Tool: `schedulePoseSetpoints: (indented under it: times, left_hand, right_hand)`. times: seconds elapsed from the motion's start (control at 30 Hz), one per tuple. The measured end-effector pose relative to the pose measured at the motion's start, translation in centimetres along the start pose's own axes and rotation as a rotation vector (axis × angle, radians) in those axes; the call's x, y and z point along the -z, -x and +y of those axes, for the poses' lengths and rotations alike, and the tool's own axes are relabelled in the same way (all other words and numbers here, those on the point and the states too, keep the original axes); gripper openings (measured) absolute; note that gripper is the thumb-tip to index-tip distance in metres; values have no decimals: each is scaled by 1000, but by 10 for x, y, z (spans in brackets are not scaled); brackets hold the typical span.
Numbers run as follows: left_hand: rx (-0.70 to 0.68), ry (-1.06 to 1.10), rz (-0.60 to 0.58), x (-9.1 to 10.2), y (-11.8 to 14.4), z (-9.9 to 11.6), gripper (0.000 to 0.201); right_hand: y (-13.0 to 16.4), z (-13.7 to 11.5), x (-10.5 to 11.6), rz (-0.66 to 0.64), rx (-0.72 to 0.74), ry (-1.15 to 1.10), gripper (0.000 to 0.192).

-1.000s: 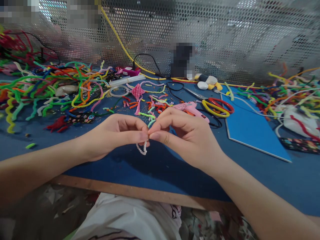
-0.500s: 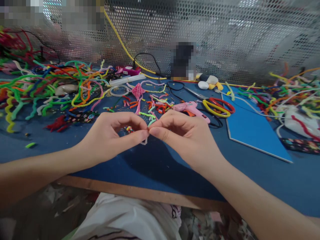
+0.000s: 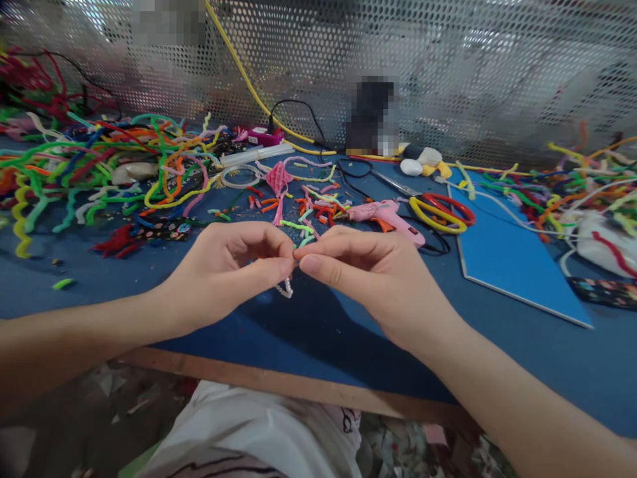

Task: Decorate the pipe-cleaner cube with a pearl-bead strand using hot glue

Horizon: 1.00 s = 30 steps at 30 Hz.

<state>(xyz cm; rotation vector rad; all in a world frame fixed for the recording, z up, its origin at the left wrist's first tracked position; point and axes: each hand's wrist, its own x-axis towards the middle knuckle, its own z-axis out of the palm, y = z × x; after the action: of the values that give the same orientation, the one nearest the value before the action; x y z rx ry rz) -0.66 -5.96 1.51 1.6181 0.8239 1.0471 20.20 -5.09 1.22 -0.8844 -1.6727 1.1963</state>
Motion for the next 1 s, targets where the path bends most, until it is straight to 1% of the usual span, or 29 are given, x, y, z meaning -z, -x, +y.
schedulePoseSetpoints:
  times: [0.1, 0.23, 0.3, 0.57, 0.8, 1.0]
  left_hand:
    - [79, 113, -7, -1, -1, 1, 8]
    - [100, 173, -10, -1, -2, 2, 9]
    - [104, 182, -16, -2, -2, 1, 9]
    - [104, 187, -40, -1, -2, 2, 10]
    - [106, 206, -41, -1, -2, 0, 10]
    - [128, 212, -24, -2, -2, 1, 10]
  right_hand:
    - [1, -2, 0, 17, 25, 45, 4]
    - [1, -3, 0, 35, 32, 71, 3]
    - [0, -4, 0, 42, 22, 83, 2]
    - [2, -10, -1, -1, -7, 100, 11]
    - [5, -10, -1, -30, -21, 87, 10]
    - [4, -10, -2, 16, -13, 63, 11]
